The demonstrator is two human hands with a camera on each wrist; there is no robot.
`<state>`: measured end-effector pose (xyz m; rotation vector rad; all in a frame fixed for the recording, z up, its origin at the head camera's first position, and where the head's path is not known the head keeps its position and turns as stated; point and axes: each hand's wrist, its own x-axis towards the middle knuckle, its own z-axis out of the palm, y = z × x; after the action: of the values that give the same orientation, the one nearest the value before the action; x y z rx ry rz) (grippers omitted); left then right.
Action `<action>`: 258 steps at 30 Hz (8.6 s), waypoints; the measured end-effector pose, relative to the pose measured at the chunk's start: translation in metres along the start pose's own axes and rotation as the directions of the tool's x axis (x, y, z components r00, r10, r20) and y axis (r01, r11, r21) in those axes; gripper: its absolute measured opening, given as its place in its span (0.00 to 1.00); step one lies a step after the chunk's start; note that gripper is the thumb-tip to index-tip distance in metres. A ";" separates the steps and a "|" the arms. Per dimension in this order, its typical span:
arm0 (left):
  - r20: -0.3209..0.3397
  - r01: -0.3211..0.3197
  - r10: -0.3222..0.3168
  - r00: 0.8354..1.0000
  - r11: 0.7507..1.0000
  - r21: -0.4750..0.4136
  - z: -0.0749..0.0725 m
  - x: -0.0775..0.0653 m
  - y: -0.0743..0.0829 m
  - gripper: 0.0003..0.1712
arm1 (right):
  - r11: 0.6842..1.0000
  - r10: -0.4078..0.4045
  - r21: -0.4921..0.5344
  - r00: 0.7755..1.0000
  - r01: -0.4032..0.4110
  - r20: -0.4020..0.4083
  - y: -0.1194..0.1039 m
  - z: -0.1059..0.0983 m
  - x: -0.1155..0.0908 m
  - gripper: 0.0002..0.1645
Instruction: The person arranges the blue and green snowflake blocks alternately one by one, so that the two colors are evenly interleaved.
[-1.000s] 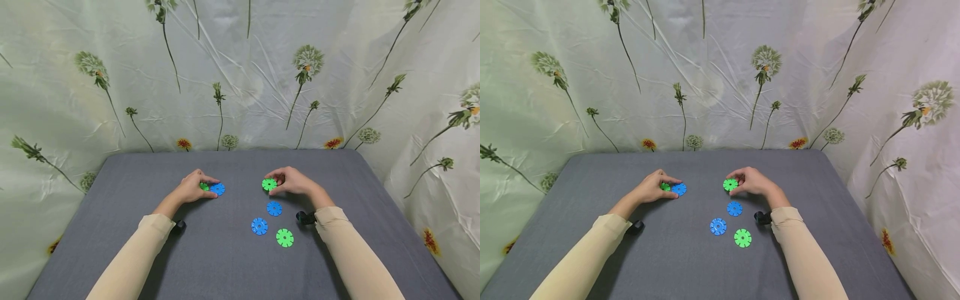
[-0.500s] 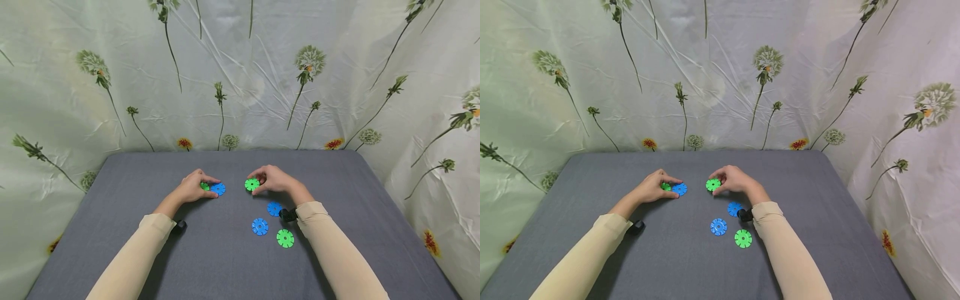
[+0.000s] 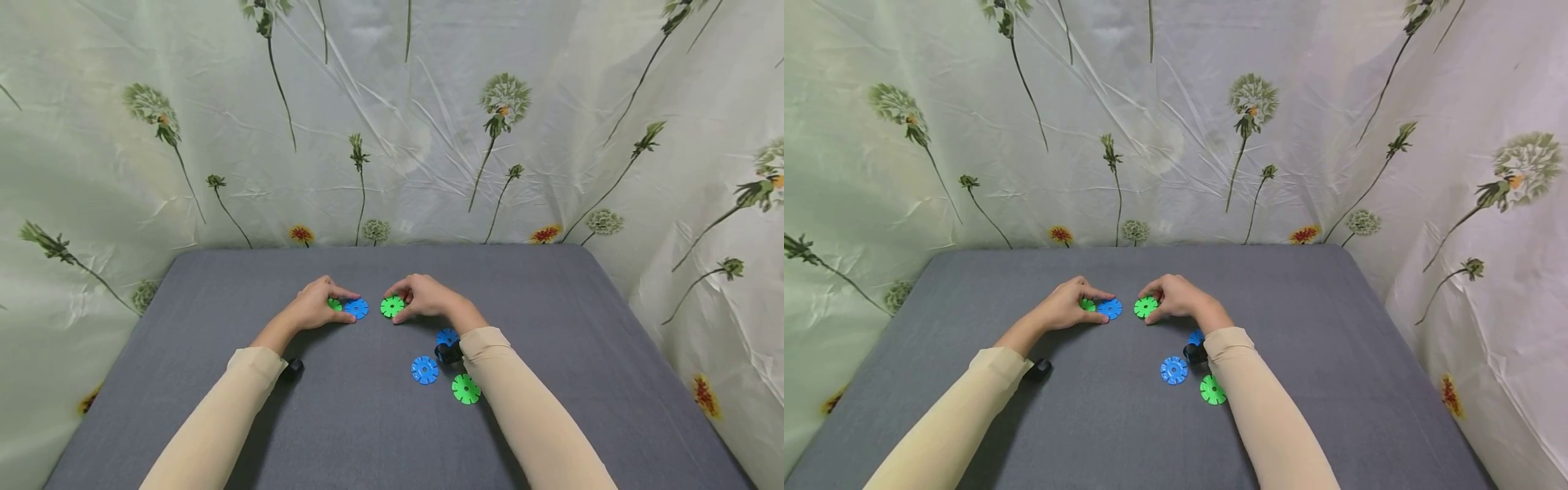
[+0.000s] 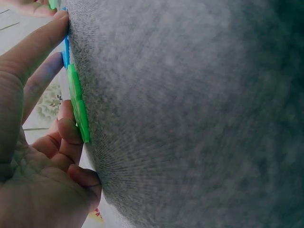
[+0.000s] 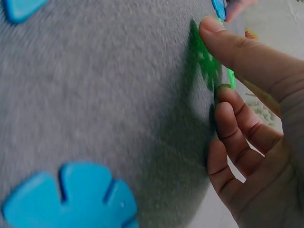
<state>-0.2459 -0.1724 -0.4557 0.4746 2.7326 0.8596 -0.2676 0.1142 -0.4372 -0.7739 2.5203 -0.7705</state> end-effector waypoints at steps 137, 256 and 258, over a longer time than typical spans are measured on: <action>0.004 -0.100 0.101 0.995 0.981 0.167 0.028 0.025 0.044 0.30 | 0.984 -0.096 -0.156 0.995 0.091 -0.028 -0.001 0.037 -0.128 0.30; 0.013 -0.021 0.019 1.000 0.985 0.170 0.028 0.025 0.049 0.29 | 1.000 -0.021 0.017 0.986 0.024 -0.163 0.032 -0.014 -0.048 0.31; 0.014 -0.019 0.016 1.000 0.984 0.178 0.028 0.026 0.048 0.29 | 0.999 -0.014 0.028 0.990 0.018 -0.144 0.031 -0.015 -0.044 0.31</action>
<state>-0.2494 -0.1112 -0.4529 0.5367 2.8110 0.6160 -0.2532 0.1685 -0.4355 -0.7539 2.6257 -0.8966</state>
